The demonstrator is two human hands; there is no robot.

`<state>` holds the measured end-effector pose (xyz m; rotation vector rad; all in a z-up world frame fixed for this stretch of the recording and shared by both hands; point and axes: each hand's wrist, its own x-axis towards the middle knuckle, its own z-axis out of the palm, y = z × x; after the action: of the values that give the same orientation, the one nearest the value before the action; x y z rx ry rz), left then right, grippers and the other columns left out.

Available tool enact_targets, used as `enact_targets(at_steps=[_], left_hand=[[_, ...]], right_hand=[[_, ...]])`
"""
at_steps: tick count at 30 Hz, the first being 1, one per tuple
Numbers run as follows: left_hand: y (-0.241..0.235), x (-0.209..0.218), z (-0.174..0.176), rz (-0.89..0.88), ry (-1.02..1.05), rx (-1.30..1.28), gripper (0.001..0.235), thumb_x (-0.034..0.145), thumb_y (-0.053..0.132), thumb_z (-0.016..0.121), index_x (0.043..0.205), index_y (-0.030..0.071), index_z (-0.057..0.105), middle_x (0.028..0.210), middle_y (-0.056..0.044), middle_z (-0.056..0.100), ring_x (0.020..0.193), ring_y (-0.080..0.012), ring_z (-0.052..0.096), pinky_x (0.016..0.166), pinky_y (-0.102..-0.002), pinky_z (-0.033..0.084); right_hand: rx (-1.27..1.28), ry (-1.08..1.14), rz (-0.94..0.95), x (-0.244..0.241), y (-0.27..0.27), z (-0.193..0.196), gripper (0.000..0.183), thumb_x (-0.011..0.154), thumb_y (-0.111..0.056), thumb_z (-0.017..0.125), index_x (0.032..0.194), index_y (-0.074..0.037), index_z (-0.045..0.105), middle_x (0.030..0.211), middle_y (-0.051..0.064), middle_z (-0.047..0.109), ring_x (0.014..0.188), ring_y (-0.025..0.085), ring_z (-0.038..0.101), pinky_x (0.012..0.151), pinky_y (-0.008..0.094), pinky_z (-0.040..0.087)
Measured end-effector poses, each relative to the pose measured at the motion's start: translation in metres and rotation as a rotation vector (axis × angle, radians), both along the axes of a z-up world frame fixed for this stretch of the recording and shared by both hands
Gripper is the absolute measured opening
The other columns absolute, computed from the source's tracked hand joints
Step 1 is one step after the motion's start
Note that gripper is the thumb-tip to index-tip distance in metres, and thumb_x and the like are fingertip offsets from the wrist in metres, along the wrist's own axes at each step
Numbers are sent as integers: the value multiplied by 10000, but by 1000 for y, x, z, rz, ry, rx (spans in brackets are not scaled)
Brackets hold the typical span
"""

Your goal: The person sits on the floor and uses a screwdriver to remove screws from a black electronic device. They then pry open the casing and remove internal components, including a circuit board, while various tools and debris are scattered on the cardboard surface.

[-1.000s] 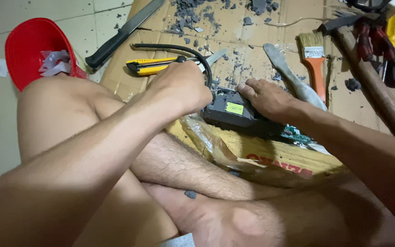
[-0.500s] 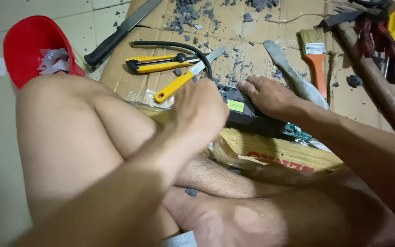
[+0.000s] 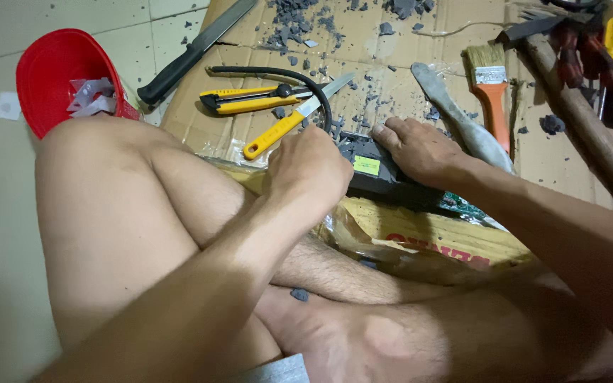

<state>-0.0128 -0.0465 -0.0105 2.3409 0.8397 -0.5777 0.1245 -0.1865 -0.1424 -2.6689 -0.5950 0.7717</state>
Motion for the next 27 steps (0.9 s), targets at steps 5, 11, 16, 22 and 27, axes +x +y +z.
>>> enact_targets(at_steps=[5, 11, 16, 22, 27], left_hand=[[3, 2, -10, -17, -28, -7, 416, 968, 185, 555, 1333, -7, 604, 1204, -200, 658, 1203, -364, 639, 996, -508, 531], [9, 3, -10, -73, -31, 17, 363, 932, 203, 626, 1234, 7, 669, 1097, -189, 696, 1114, -360, 684, 952, -484, 550], [29, 27, -14, -252, -51, 121, 364, 900, 150, 624, 1222, -12, 676, 1133, -216, 705, 1169, -384, 663, 965, -496, 533], [44, 61, -23, -555, -27, 293, 263, 800, 147, 616, 956, 16, 781, 843, -200, 730, 880, -368, 736, 800, -472, 562], [31, 60, 15, -579, 241, 269, 207, 991, 49, 520, 1157, 26, 641, 994, -57, 601, 807, -157, 590, 682, -289, 519]], right_hand=[[-17, -3, -19, 0, 3, -1, 563, 1110, -600, 221, 1208, -203, 607, 1156, 131, 616, 1108, 339, 610, 969, 557, 472], [45, -2, 5, -6, 0, 5, 611, 1107, -605, 195, 1227, -155, 591, 1155, 178, 604, 1126, 400, 595, 963, 602, 472], [28, -18, 0, -7, 2, 7, 582, 1117, -582, 206, 1241, -159, 585, 1152, 185, 604, 1123, 404, 605, 979, 607, 469], [99, 15, 9, -13, 1, 17, 617, 1116, -572, 192, 1303, -112, 559, 1145, 215, 588, 1126, 437, 585, 935, 650, 480], [-40, -66, 46, -12, 4, 10, 525, 1060, -523, 290, 1280, -134, 564, 1326, 222, 575, 1260, 411, 522, 1038, 576, 372]])
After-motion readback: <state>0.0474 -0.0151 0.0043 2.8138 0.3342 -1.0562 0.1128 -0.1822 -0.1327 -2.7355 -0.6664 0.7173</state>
